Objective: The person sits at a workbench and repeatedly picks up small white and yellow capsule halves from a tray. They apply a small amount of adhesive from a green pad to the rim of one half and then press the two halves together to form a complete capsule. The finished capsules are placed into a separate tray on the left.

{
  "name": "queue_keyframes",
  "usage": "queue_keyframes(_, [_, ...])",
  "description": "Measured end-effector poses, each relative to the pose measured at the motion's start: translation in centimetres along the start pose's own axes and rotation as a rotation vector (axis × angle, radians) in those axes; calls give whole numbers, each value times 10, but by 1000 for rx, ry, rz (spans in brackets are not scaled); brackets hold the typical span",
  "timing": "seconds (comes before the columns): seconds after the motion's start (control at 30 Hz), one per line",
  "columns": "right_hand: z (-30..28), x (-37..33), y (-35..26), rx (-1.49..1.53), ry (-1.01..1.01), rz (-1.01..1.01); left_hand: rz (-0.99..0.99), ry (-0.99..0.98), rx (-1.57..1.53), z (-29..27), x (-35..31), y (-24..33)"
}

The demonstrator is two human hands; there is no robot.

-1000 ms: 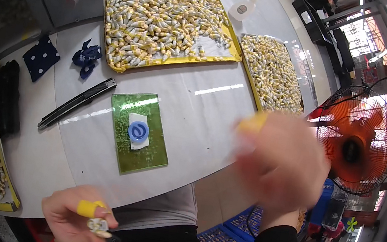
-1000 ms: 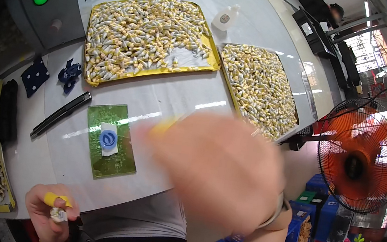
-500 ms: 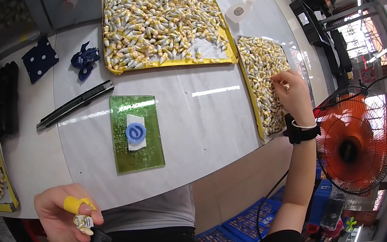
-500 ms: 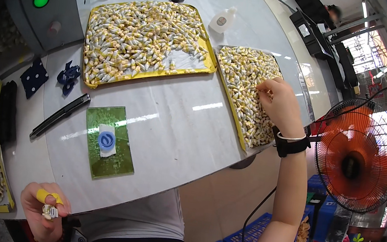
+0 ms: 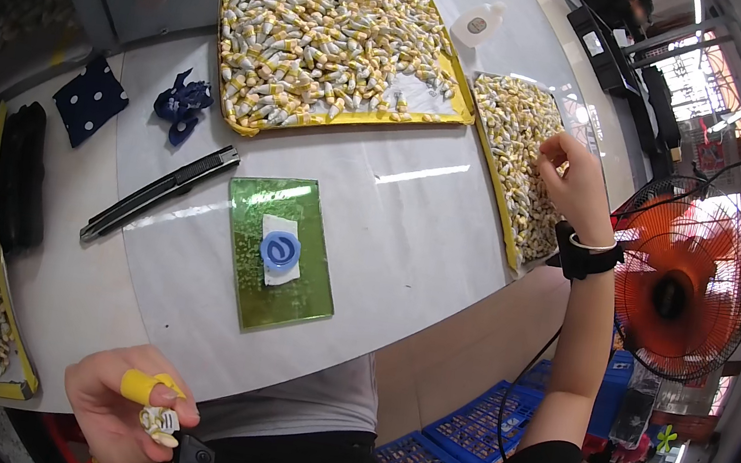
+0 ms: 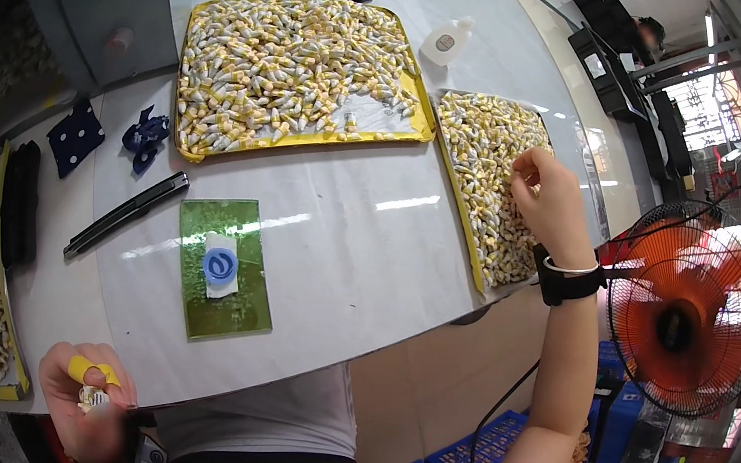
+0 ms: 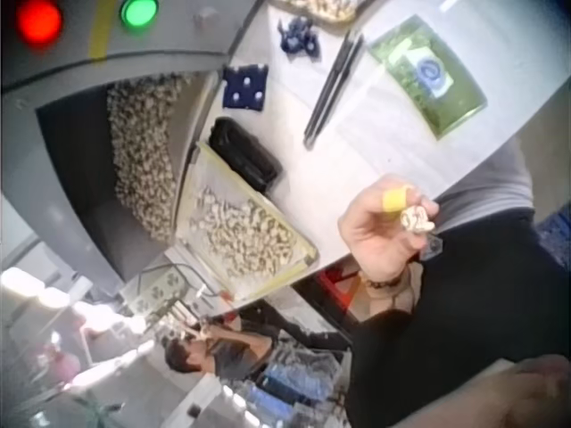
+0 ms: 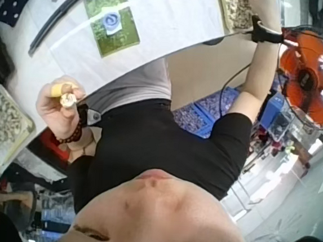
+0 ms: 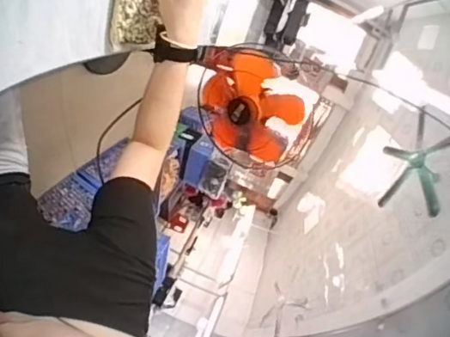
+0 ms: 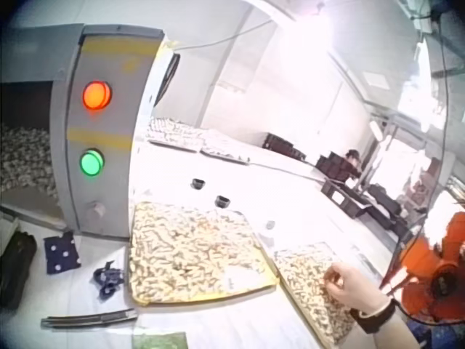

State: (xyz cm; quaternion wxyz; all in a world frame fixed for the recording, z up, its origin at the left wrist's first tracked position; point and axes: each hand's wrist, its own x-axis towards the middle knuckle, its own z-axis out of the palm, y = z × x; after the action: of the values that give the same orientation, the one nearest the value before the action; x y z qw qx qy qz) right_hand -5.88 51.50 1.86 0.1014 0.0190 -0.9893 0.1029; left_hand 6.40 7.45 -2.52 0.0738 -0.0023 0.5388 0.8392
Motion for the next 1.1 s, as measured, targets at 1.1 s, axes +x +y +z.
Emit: queue_keyframes(1.1, [52, -10, -197, 212, -285, -995, 31, -64, -281, -3, -2, -13])
